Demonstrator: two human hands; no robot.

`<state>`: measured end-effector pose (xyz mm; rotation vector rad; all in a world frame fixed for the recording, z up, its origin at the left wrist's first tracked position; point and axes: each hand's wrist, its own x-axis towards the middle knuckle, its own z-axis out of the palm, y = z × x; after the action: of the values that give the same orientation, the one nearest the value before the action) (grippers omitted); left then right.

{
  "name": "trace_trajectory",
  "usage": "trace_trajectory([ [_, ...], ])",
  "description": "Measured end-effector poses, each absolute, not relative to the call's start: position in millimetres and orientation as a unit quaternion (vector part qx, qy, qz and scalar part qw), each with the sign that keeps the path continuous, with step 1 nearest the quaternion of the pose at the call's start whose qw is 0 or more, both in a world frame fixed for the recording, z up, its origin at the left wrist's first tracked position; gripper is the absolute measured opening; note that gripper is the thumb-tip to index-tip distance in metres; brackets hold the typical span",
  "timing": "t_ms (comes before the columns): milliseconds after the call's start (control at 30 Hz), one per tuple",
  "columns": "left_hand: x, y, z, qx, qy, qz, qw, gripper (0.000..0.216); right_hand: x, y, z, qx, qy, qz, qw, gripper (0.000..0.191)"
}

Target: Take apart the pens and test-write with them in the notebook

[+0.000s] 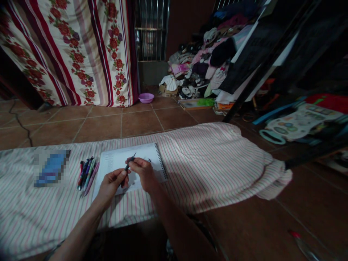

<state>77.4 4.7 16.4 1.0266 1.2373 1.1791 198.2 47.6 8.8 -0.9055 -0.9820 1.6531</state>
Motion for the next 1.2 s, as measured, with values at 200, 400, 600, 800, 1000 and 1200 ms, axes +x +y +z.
trace_trajectory([
  [200,79.1,6.8,11.1,0.439,0.534,0.501,0.521,0.035,193.6,48.1,4.1,-0.384,-0.412,0.656,0.503,0.020],
  [400,79.2,5.5,16.4,0.422,0.530,0.507,0.532,0.033,197.1,48.8,4.2,-0.346,-0.405,0.686,0.496,0.024],
  [600,78.9,5.0,18.0,0.414,0.522,0.493,0.560,0.034,200.5,49.0,5.5,-0.360,-0.418,0.681,0.481,0.031],
  [800,79.3,6.9,11.8,0.437,0.531,0.495,0.530,0.035,196.7,47.9,7.3,-0.378,-0.408,0.658,0.507,0.019],
  [1000,79.9,4.8,14.6,0.433,0.535,0.497,0.529,0.034,192.7,46.4,6.2,-0.382,-0.419,0.648,0.509,0.019],
  [1200,78.5,4.6,18.6,0.404,0.506,0.498,0.576,0.030,198.8,46.9,6.3,-0.354,-0.437,0.664,0.492,0.022],
])
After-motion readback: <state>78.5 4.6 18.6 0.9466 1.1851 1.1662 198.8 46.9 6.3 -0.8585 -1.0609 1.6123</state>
